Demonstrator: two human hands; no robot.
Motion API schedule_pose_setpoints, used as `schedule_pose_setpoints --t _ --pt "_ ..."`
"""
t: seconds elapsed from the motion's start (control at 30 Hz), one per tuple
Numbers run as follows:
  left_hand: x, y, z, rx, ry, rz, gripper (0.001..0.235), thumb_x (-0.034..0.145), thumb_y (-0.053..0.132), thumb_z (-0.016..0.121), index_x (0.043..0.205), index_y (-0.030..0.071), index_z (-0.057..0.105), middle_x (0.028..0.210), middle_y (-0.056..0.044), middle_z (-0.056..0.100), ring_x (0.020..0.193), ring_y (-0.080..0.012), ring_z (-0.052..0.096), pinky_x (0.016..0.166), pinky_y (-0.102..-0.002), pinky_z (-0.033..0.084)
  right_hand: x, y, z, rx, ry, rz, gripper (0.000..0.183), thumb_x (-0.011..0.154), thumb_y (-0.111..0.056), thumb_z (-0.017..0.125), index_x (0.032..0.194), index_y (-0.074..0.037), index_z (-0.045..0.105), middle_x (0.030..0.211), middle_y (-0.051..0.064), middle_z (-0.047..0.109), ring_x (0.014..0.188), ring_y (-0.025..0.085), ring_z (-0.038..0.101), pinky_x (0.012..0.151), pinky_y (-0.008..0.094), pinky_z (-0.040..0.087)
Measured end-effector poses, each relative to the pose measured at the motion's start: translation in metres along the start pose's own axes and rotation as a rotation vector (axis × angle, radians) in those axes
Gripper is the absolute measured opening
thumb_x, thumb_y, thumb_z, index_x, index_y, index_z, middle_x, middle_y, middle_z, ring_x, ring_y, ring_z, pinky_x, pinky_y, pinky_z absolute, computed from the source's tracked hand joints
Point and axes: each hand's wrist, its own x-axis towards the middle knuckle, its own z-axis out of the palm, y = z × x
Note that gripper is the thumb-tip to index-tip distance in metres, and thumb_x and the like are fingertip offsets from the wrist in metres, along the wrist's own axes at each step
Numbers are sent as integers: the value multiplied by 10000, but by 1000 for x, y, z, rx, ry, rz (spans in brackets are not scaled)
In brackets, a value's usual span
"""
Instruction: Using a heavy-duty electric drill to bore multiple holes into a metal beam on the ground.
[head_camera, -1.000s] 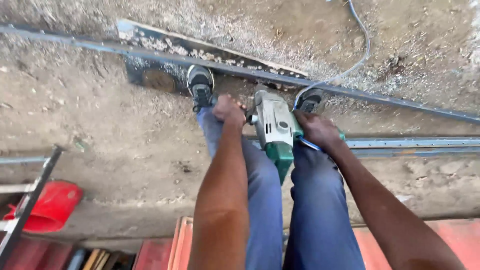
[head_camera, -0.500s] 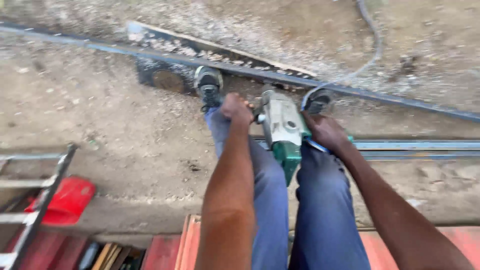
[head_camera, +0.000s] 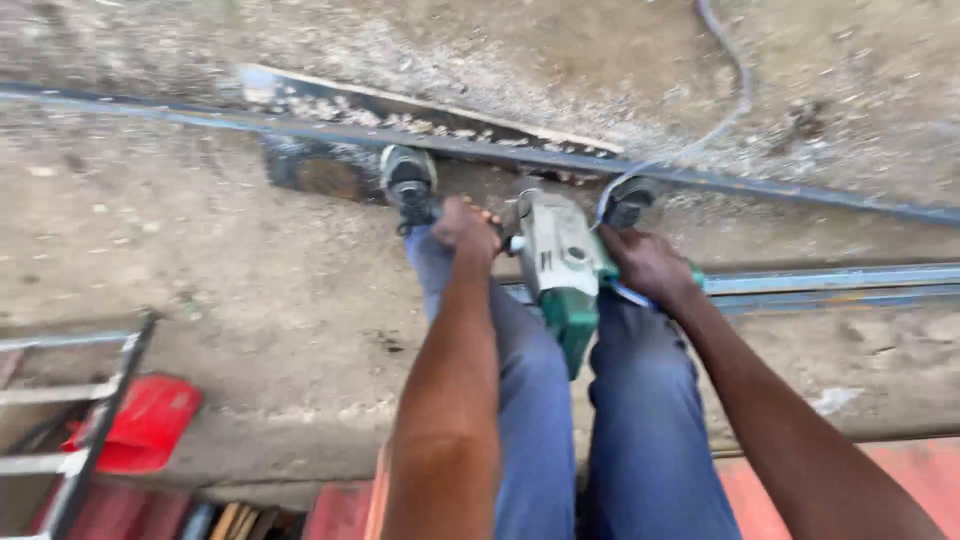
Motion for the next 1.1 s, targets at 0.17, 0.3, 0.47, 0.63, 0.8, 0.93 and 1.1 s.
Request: schedule_pose_setpoints --t 0.17,0.3,0.47,0.63,0.8,0.93,1.1 --pt "107 -18 64 -317 -100 -37 339 699 334 983 989 335 807 1118 63 798 1097 -124 745 885 -293 509 -1 -8 -13 0 28 46 695 826 -291 614 1470 -67 475 1101 263 698 937 526 708 769 651 569" --pt "72 1 50 1208 -207 418 556 995 350 633 1515 430 455 1665 156 380 1519 -116 382 1253 -402 273 4 -12 0 -8 39 -29 659 833 -197 618 1452 -23 475 1094 297 706 930 528 714 723 644 570" --pt "-25 1 -26 156 -226 172 487 930 240 627 1416 252 615 1512 -62 589 1419 -209 532 1188 -386 438 0 -7 -13 27 -85 83 839 787 -324 667 1528 -40 392 1116 259 695 978 533 693 750 671 566" --pt "87 -9 68 -206 -249 183 652 862 68 600 1492 32 434 1479 -384 452 1396 -603 380 1051 -850 249 -13 -6 -14 -32 -130 150 793 792 -340 666 1501 -70 434 1144 230 704 998 506 704 787 649 576" --pt "81 -32 35 -260 -235 106 756 873 139 583 1578 103 313 1571 -309 351 1469 -561 265 1075 -809 206 9 -14 -23 -26 -159 111 817 777 -356 668 1500 -76 410 1158 229 691 1001 508 704 797 648 578" --pt "69 -3 71 312 -224 256 722 898 318 574 1575 263 328 1606 -78 362 1513 -358 249 1127 -662 276 2 -12 -34 -2 -208 126 800 809 -335 613 1521 -63 372 1167 250 680 1043 534 683 831 665 565" --pt "72 -16 47 862 -137 345 688 924 496 565 1571 423 343 1642 152 373 1558 -155 232 1179 -514 347 15 -23 -33 5 -187 116 781 822 -339 614 1505 -43 378 1170 261 679 1047 538 683 815 672 559"
